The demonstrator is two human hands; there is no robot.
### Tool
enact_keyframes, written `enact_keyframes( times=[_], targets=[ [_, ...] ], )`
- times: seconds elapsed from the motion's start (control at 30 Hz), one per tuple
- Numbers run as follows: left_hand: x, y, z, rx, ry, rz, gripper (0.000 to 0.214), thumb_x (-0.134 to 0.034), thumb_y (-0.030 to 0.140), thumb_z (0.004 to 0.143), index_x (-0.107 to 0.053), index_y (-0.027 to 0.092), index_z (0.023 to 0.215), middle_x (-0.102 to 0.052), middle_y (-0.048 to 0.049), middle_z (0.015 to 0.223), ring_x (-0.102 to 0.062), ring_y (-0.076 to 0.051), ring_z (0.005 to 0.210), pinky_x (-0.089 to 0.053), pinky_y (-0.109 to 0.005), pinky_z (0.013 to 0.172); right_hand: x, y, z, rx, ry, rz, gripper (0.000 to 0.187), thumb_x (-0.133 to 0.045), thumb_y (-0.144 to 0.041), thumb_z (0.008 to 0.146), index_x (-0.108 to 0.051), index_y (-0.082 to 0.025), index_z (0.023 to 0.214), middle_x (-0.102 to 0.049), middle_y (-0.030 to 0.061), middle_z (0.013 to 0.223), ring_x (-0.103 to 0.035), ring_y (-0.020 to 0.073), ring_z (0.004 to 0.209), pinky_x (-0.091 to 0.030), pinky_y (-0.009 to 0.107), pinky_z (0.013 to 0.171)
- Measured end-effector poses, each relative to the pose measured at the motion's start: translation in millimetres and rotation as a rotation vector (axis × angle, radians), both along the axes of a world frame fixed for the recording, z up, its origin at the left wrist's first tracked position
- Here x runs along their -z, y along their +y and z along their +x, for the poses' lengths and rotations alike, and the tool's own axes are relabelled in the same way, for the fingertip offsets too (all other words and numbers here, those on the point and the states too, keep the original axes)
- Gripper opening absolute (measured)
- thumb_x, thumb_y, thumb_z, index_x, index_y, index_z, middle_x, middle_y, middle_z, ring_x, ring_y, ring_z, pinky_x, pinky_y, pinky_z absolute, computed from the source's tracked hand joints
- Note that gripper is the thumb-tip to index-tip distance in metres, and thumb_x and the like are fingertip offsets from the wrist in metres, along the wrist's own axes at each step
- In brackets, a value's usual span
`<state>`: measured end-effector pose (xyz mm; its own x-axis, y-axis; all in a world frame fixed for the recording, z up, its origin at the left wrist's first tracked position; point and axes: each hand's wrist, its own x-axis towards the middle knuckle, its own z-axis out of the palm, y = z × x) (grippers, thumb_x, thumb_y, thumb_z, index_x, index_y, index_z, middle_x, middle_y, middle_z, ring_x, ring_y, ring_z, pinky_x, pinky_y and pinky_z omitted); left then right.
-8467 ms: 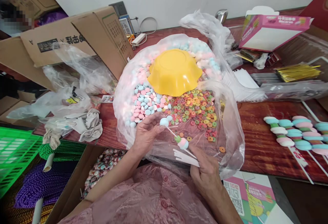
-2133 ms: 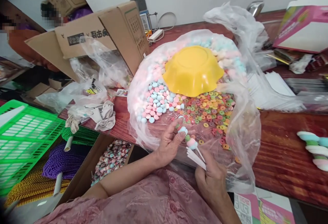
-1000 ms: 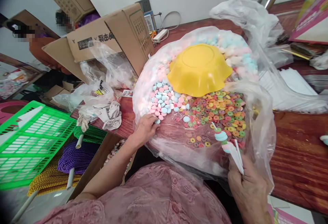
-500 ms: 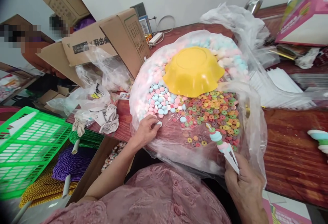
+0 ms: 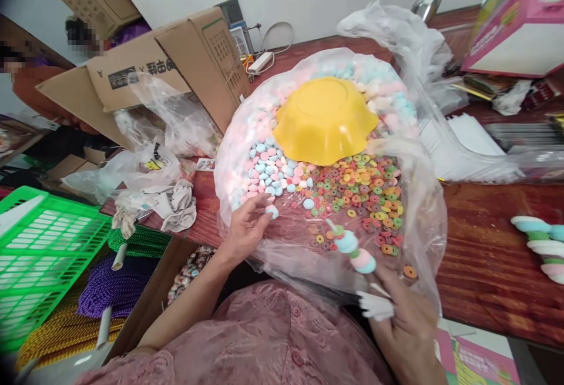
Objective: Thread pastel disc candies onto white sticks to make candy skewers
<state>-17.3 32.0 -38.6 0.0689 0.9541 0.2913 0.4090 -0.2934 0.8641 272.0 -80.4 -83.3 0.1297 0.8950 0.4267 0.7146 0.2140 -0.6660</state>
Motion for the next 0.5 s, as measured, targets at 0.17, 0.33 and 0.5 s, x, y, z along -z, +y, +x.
enact_keyframes(
  times=[0.17, 0.33, 0.5],
  targets=[
    [-15.5, -4.1, 43.1, 0.067, -0.417, -0.082, 0.035, -0.071, 0.031, 0.085, -0.067, 0.019, 0.117, -0.069, -0.0069, 0.103, -0.066, -0.015, 0.091, -0.056, -0.027, 0.082, -24.7, 10.9, -31.8, -0.214, -0.113, 0.111, 0.054, -0.042, -0.004, 0.076, -0.061, -0.021, 0.124, -0.076, 0.0033, 0.091, -0.069, 0.0163, 0.061, -0.054, 0.025, 0.059],
    [-25.9, -7.6, 60.3, 0.112, -0.396, 0.015, 0.022, -0.072, 0.028, 0.085, -0.074, 0.020, 0.105, -0.067, -0.0075, 0.108, -0.065, -0.017, 0.101, -0.058, -0.028, 0.083, -19.9, 12.7, -31.5, -0.168, -0.130, 0.070, 0.053, -0.040, -0.003, 0.074, -0.061, -0.019, 0.120, -0.076, 0.0036, 0.090, -0.068, 0.0164, 0.059, -0.053, 0.025, 0.057],
    [-21.1, -6.1, 59.7, 0.123, -0.394, 0.052, 0.017, -0.078, 0.023, 0.080, -0.077, 0.022, 0.097, -0.068, -0.0060, 0.104, -0.065, -0.017, 0.099, -0.057, -0.030, 0.087, -19.8, 7.5, -29.5, -0.144, -0.164, 0.067, 0.049, -0.040, -0.005, 0.076, -0.061, -0.019, 0.118, -0.077, 0.0043, 0.091, -0.070, 0.0177, 0.064, -0.054, 0.026, 0.059]
  ],
)
